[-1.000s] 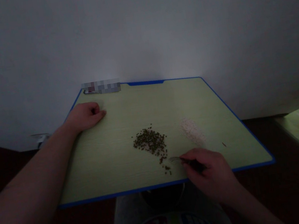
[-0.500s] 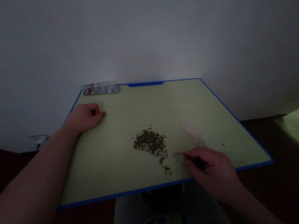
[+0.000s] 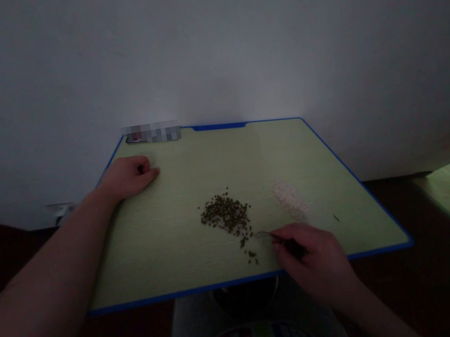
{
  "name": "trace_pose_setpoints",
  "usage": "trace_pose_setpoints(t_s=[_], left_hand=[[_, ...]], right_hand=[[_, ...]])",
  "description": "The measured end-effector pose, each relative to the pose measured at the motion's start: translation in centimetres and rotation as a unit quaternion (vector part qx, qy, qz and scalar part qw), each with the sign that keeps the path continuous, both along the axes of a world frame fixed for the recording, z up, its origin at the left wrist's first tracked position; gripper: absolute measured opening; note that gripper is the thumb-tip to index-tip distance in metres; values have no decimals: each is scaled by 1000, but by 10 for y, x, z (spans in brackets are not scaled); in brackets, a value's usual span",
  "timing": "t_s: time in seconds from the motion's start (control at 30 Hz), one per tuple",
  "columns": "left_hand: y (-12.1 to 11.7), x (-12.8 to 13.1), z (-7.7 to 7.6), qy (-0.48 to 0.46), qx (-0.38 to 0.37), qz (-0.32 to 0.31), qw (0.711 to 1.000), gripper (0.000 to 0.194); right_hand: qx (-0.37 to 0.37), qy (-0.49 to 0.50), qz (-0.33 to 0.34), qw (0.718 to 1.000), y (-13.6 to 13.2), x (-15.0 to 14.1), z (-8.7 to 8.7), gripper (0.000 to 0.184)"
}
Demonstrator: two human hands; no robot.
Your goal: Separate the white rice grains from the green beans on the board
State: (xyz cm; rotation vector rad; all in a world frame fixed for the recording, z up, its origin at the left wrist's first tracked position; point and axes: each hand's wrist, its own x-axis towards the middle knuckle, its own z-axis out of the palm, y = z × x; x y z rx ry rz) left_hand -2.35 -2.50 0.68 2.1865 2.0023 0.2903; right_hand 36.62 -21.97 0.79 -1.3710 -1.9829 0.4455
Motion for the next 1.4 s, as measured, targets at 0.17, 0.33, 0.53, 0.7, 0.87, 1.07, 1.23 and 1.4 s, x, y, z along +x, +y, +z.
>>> trace_pose_setpoints(t_s=[0.17,0.33,0.53,0.7,0.87,1.07,1.23,1.4], left_hand=[[-3,3,2,-8,-3,2,1000,36],[-3,4,3,-4,2,-4,1000,36],[-2,3,3,-5,7,-8,1000,37],[-1,3,2,-5,4,-3,1000,37],[0,1,0,-1,-1,5,1000,37],[0,0,0,0,-2,2,1000,36],[0,1,1,-3,-1,-6,1000,35],[0,1,0,-5,0,0,1000,35]], right_hand=[[-7,7,14,1000,-3,2,2,19],[-16,32,47,998,-2,-9,2,22],[-12,22,32,999,0,-10,3,21],[-4,0,-15,1000,1,4,4,20],[14,-3,-35,999,-2,13,2,18],[6,1,-7,1000,-2,3,4,20],[2,1,-27,1000,6,3,1,21],[0,12,-74,997,15,16,-5,21]])
